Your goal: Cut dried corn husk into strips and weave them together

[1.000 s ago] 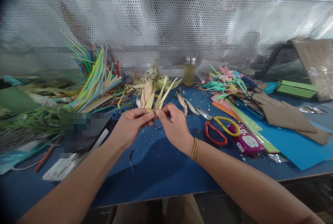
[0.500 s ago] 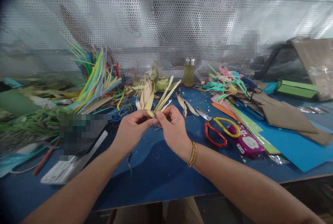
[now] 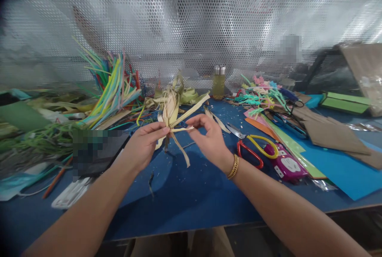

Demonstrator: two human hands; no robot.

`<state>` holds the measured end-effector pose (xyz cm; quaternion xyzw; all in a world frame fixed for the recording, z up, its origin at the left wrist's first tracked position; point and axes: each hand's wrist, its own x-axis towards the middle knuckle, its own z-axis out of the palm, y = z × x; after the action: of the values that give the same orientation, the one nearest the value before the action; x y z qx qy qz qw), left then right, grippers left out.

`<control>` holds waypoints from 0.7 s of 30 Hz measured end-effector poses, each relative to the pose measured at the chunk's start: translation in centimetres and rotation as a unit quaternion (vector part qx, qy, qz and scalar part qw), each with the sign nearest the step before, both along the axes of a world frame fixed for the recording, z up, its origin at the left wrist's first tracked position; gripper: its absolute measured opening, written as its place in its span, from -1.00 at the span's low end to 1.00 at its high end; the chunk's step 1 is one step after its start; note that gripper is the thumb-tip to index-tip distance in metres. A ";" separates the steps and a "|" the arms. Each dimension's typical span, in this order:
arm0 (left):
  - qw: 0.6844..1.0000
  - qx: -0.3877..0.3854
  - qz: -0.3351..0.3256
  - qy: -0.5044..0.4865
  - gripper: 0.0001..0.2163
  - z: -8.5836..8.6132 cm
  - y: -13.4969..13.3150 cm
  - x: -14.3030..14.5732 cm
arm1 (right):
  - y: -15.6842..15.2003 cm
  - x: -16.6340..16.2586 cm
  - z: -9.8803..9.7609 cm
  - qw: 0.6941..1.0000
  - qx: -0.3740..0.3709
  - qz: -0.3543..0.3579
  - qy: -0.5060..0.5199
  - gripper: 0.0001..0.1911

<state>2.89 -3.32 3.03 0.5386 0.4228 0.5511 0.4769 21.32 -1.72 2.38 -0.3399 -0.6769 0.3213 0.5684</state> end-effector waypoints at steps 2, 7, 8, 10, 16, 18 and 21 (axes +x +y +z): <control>1.000 -0.004 -0.019 0.011 -0.84 0.2 0.1 -0.4 | 0.7 1.1 0.6 0.993 0.081 -0.078 -0.040 -0.94; 0.997 -0.016 -0.048 0.053 -0.81 0.5 -0.1 -0.6 | 1.3 2.5 1.7 0.926 0.246 -0.229 -0.175 -0.69; 0.997 -0.023 -0.055 0.055 -0.82 0.5 -0.2 -0.6 | 1.3 2.5 1.8 0.915 0.266 -0.228 -0.203 -0.59; 0.995 -0.042 -0.070 0.054 -0.84 0.5 -0.2 -0.7 | 1.2 2.6 1.9 0.897 0.299 -0.207 -0.252 -0.49; 0.991 -0.079 -0.102 0.041 -0.84 0.3 -0.1 -0.9 | 0.8 2.4 2.0 0.891 0.338 -0.095 -0.289 -0.78; 0.990 -0.091 -0.104 0.020 -0.86 0.3 -0.1 -0.9 | 0.8 2.3 2.0 0.898 0.336 -0.074 -0.274 -0.88; 0.988 -0.112 -0.107 -0.028 -0.88 0.2 0.0 -1.0 | 0.9 2.3 1.9 0.897 0.346 -0.058 -0.271 -0.89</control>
<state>1.87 -3.32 3.24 0.5084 0.4085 0.4611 0.6017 23.67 -0.85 4.28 -0.2342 -0.8523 -0.0706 0.4623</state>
